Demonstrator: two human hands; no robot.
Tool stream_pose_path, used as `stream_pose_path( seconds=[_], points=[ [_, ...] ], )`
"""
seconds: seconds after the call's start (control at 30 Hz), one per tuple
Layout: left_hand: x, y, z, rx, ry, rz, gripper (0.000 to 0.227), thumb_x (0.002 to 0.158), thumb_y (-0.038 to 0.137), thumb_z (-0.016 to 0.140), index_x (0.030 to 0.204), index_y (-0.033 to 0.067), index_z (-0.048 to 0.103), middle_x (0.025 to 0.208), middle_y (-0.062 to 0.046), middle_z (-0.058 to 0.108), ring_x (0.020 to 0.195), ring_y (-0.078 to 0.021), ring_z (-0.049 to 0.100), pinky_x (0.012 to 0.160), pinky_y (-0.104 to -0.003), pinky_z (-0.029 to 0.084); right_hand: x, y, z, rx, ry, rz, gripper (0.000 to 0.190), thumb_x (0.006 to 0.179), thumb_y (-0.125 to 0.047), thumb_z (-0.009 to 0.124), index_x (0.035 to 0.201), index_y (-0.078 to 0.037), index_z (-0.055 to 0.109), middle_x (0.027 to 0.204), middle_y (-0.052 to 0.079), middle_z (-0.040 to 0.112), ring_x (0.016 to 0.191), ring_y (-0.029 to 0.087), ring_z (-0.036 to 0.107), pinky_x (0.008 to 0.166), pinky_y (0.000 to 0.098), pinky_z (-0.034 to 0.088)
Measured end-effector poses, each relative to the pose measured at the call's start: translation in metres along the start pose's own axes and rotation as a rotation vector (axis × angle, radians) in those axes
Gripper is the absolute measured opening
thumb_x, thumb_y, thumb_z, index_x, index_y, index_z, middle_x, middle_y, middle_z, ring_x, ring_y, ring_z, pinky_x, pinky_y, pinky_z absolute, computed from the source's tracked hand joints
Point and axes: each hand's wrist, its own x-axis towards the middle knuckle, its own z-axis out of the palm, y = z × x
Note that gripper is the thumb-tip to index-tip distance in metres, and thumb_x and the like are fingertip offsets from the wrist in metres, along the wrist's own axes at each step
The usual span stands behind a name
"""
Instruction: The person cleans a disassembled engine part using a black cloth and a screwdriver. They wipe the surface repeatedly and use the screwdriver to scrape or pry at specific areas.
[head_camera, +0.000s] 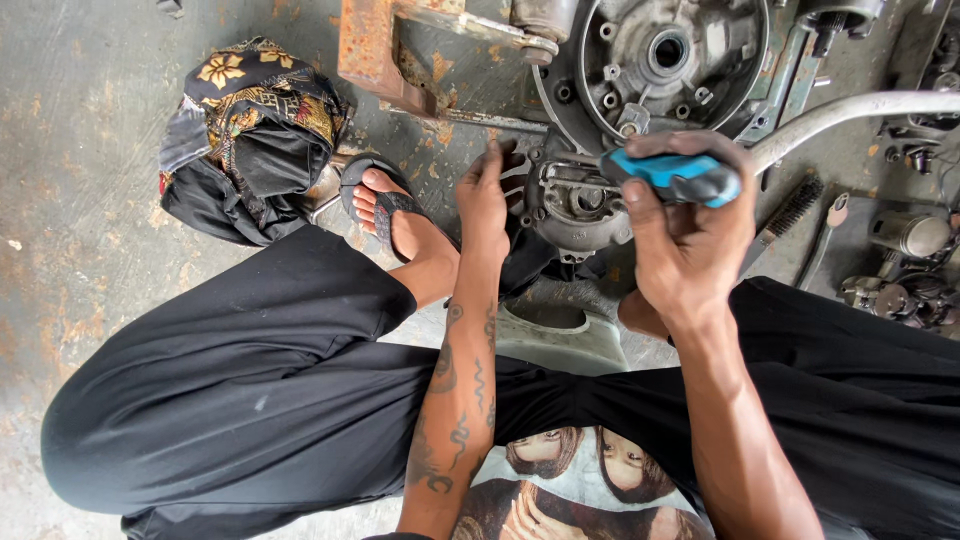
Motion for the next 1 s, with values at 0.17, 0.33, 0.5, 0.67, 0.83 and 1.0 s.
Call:
stream_pose_path(
  seconds=[0.17, 0.33, 0.5, 0.67, 0.83, 1.0],
  points=[
    [-0.001, -0.018, 0.006, 0.157, -0.223, 0.232, 0.035, 0.104, 0.035, 0.071, 0.123, 0.0063, 0.075, 0.114, -0.020, 0.073, 0.110, -0.0339, 0.066, 0.092, -0.054, 0.051, 0.006, 0.025, 0.014, -0.093, -0.069, -0.096, 0.030, 0.102, 0.006, 0.066, 0.123, 0.007, 0.045, 0.115, 0.026, 0.066, 0.121, 0.039, 0.065, 0.099, 0.0457, 0.055],
    [-0.001, -0.021, 0.007, 0.129, -0.211, 0.225, 0.032, 0.102, 0.032, 0.073, 0.123, 0.0078, 0.075, 0.112, -0.018, 0.074, 0.114, -0.0298, 0.065, 0.095, -0.053, 0.053, 0.005, 0.033, 0.018, -0.094, -0.095, 0.012, 0.030, 0.103, 0.004, 0.067, 0.124, 0.006, 0.045, 0.117, 0.025, 0.067, 0.123, 0.035, 0.065, 0.096, 0.0400, 0.056],
    [-0.004, -0.020, 0.011, 0.105, -0.194, 0.224, 0.030, 0.100, 0.033, 0.075, 0.120, 0.0111, 0.077, 0.110, -0.015, 0.075, 0.115, -0.0249, 0.063, 0.098, -0.052, 0.051, 0.009, 0.028, 0.025, -0.133, -0.131, 0.084, 0.029, 0.104, 0.004, 0.066, 0.125, 0.006, 0.046, 0.119, 0.024, 0.068, 0.123, 0.033, 0.065, 0.092, 0.0389, 0.058],
    [-0.004, -0.019, 0.008, 0.136, -0.234, 0.216, 0.035, 0.103, 0.035, 0.071, 0.126, 0.0093, 0.073, 0.117, -0.020, 0.073, 0.119, -0.0362, 0.065, 0.098, -0.058, 0.053, 0.016, 0.020, 0.039, -0.267, -0.227, 0.097, 0.036, 0.097, 0.012, 0.071, 0.125, 0.002, 0.051, 0.115, 0.021, 0.068, 0.115, 0.040, 0.068, 0.090, 0.0495, 0.061],
    [-0.007, -0.021, 0.005, 0.145, -0.247, 0.194, 0.036, 0.106, 0.036, 0.065, 0.129, 0.0083, 0.071, 0.122, -0.023, 0.070, 0.123, -0.0421, 0.063, 0.099, -0.064, 0.052, 0.018, 0.038, 0.046, -0.324, -0.296, 0.173, 0.034, 0.095, 0.010, 0.069, 0.123, 0.001, 0.051, 0.116, 0.023, 0.068, 0.114, 0.045, 0.067, 0.091, 0.0563, 0.062],
    [0.001, -0.023, 0.002, 0.103, -0.243, 0.125, 0.036, 0.110, 0.028, 0.058, 0.130, 0.0005, 0.067, 0.124, -0.029, 0.066, 0.122, -0.0471, 0.062, 0.096, -0.063, 0.053, 0.017, 0.025, 0.042, -0.278, -0.269, 0.180, 0.035, 0.095, 0.014, 0.064, 0.125, 0.003, 0.051, 0.116, 0.025, 0.066, 0.114, 0.046, 0.066, 0.095, 0.0587, 0.060]
  ],
)
